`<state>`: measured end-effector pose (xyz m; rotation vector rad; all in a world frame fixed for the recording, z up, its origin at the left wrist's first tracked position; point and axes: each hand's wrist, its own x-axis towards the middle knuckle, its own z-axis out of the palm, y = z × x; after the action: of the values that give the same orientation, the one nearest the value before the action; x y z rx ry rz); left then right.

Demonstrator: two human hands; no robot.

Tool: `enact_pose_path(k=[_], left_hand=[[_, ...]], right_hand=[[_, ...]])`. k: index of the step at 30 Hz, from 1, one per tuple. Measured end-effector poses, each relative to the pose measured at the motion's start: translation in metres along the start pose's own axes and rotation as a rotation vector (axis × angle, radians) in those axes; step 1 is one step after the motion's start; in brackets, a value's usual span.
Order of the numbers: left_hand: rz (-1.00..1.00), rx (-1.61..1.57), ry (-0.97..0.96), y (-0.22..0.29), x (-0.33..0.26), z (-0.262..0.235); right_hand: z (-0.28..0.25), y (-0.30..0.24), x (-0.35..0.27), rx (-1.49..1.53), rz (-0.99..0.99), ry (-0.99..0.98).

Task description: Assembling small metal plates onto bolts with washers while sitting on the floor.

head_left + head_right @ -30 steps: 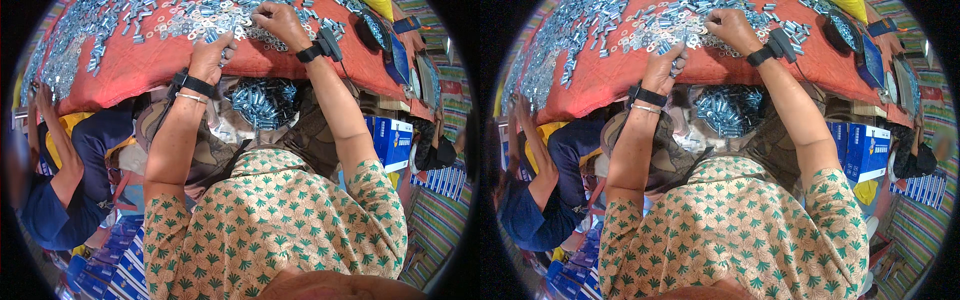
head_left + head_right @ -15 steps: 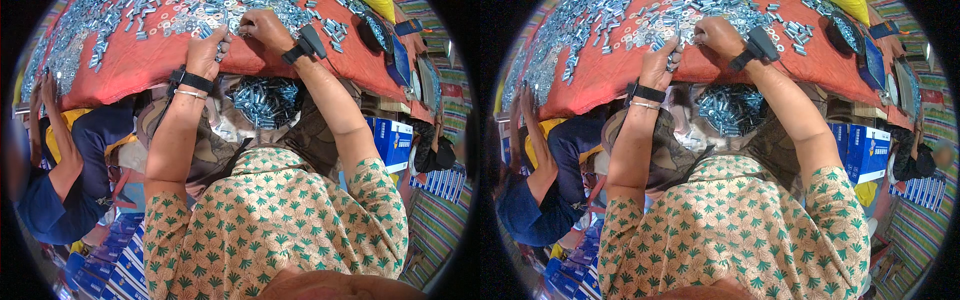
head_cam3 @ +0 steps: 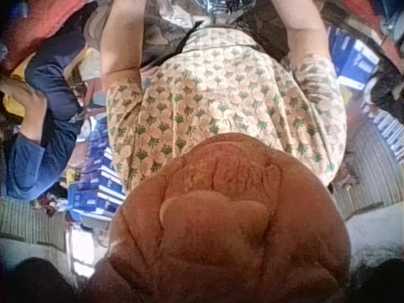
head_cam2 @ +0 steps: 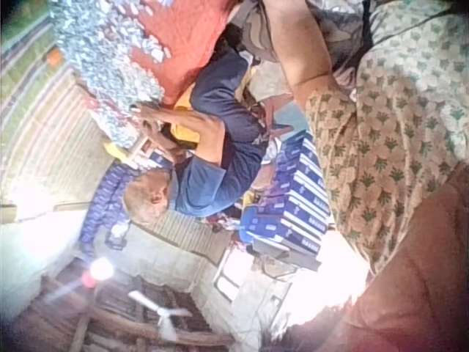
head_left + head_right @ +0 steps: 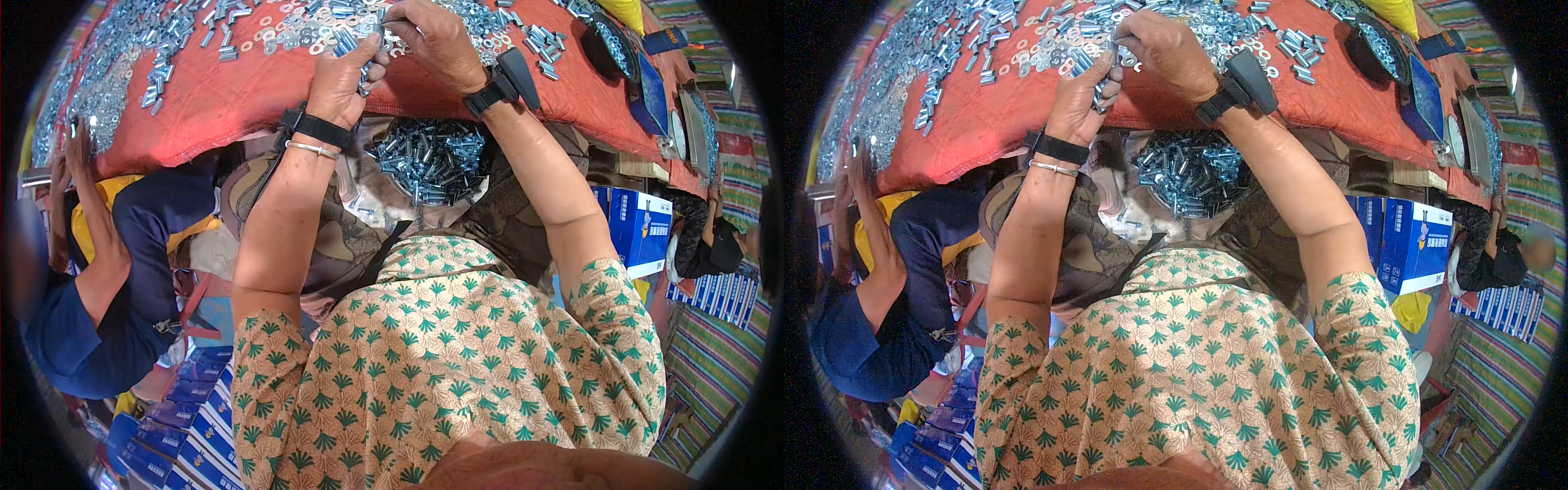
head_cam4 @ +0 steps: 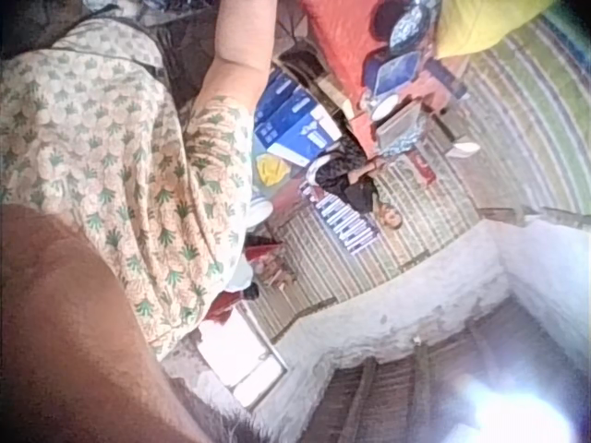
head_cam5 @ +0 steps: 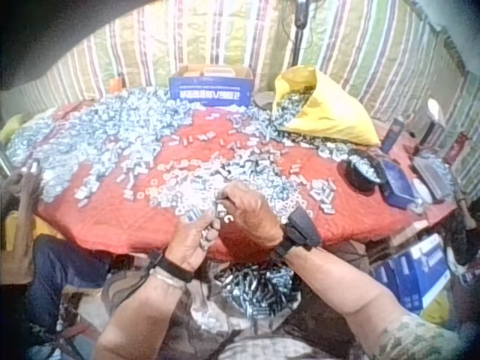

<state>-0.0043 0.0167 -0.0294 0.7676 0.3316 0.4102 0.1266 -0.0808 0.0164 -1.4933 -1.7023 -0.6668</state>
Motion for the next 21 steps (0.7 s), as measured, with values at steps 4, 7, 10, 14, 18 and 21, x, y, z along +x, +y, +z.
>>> enact_pose_path(k=[4,7,10,14,18,21], left_hand=[[0.125,0.053,0.101,0.004,0.000,-0.004],[0.164,0.054,0.142,0.009,0.000,-0.008],[0.177,0.034,0.140,0.011,-0.002,-0.004],[0.180,0.042,0.131,0.013,-0.002,-0.005],[0.201,0.066,0.112,0.017,-0.001,-0.001],[0.242,0.077,0.123,0.020,0.000,-0.001]], right_hand=[[0.009,0.021,-0.013,0.147,0.307,-0.044],[0.014,0.028,-0.031,0.002,0.298,-0.237],[0.014,0.031,-0.038,-0.087,0.303,-0.278],[-0.002,0.036,-0.042,-0.169,0.372,-0.234],[-0.009,0.034,-0.046,-0.230,0.366,-0.330],[-0.003,0.029,-0.041,-0.179,0.333,-0.371]])
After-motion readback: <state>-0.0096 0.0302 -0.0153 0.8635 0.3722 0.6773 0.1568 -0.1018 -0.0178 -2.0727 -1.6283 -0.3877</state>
